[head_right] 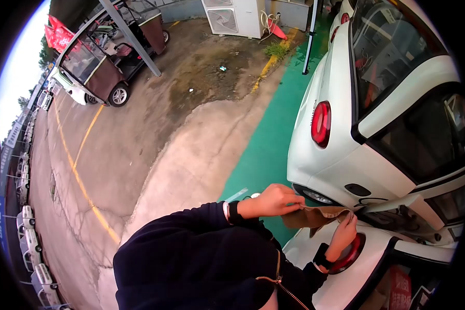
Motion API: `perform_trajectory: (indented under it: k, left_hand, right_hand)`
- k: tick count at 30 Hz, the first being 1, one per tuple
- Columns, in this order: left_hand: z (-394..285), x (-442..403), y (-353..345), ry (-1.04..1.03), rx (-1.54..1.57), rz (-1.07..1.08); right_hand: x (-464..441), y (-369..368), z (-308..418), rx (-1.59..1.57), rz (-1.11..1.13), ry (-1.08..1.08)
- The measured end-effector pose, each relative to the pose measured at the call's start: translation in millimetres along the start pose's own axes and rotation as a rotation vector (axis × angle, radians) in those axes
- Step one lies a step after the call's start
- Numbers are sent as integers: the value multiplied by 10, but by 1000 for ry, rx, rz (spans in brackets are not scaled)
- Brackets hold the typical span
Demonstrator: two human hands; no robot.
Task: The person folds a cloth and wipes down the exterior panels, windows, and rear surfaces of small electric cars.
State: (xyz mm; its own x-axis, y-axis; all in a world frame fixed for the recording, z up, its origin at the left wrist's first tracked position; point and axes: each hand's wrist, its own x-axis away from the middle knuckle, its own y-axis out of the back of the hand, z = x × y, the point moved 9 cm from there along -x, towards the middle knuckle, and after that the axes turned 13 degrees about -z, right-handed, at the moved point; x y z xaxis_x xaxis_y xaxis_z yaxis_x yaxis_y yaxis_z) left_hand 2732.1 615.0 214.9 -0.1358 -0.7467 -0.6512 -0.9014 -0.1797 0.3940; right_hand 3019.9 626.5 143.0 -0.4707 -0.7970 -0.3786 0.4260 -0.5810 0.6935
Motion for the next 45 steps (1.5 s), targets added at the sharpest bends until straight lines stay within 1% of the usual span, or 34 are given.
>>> perform_trajectory:
  k: [1,3,5,6,7,8,9,10,11,13,14,15,16,17,18,19,21,23,24,26,27,29,30,31,32,33,34,35,37,39,41,42,45]
  left_hand:
    - [143,-66,144,58,-37,-20]
    - [588,-46,331,201,-63,-80]
    - [905,-145,617,304,-125,-115]
    - [1034,-211,781,288,-101,-234]
    - [1214,-252,885,332,-110,-257]
    - [1396,-294,968,377,-127,-282]
    - [1483,-407,999,372,-109,-270]
    - [1598,-514,1042,418,-103,-260]
    - [1716,-618,1069,464,-101,-251]
    - [1788,-901,1054,439,-68,-239]
    - [1907,-1013,1021,493,72,-289]
    - [2030,-1112,972,549,213,-337]
    - [2077,-1243,912,541,220,-340]
    - [2135,-1306,828,591,392,-374]
    - [2215,-1358,731,638,563,-406]
    - [2299,-1400,641,628,456,-366]
    - [2331,-1510,488,517,408,-344]
    - [2364,-1590,369,549,407,-286]
    - [2420,-1599,302,516,389,-272]
    - [2502,-1662,172,528,385,-184]
    - [2580,-1655,78,527,389,-138]
    - [2651,-1692,-88,386,395,-52]
    - [2667,-1767,-124,276,393,-7]
    - [2726,-1822,-209,197,403,82]
    - [2784,-1940,-250,141,411,104]
    - [2829,-2077,-272,94,421,127]
    - [2900,-2205,-315,58,434,203]
    - [3030,-2328,-312,66,432,216]
    - [3210,-2627,-362,-16,417,364]
    - [3474,-2875,-382,-29,424,387]
    - [3767,-3084,-369,-21,367,270]
    - [3855,-3194,-378,45,364,263]
    - [4018,-3444,-474,50,428,212]
  right_hand:
    - [-75,-137,31,-123,38,-166]
    - [-123,-541,5,-415,110,-240]
    - [-183,-755,233,-697,75,-304]
    - [-225,-840,315,-752,82,-293]
    - [-296,-898,466,-814,94,-274]
    - [-358,-932,570,-800,70,-277]
    - [-410,-930,781,-884,74,-275]
    - [-452,-963,927,-972,82,-273]
    - [-498,-1068,954,-968,67,-277]
    - [-672,-1059,1125,-945,-107,-181]
    - [-710,-1137,1257,-1043,-67,-172]
    - [-723,-1233,1382,-1043,-74,-165]
    - [-749,-1298,1535,-927,-89,-103]
    - [-761,-1351,1634,-807,-101,-49]
    - [-795,-1476,1718,-631,-59,34]
    - [-825,-1475,1944,-432,-29,97]
    - [-836,-1651,2124,74,-33,446]
    - [-830,-1753,2205,151,-34,470]
    - [-846,-1820,2193,242,-40,442]
    - [-940,-1935,2182,384,-54,416]
    - [-1004,-2011,2193,396,-38,382]
    - [-1168,-2075,2377,412,-109,413]
    - [-1271,-2153,2453,411,-89,393]
    - [-1374,-2224,2521,385,-70,368]
    - [-1493,-2325,2553,372,-33,363]
    - [-1616,-2428,2611,362,13,358]
    - [-1748,-2521,2692,353,14,351]
    - [-1840,-2617,2754,338,39,314]
    - [-1991,-2798,2843,326,61,267]
    - [-2141,-3024,2915,310,56,274]
    - [-2274,-3184,2968,322,75,259]
    - [-2344,-3253,2999,327,97,226]
    - [-2497,-3498,2944,350,132,152]
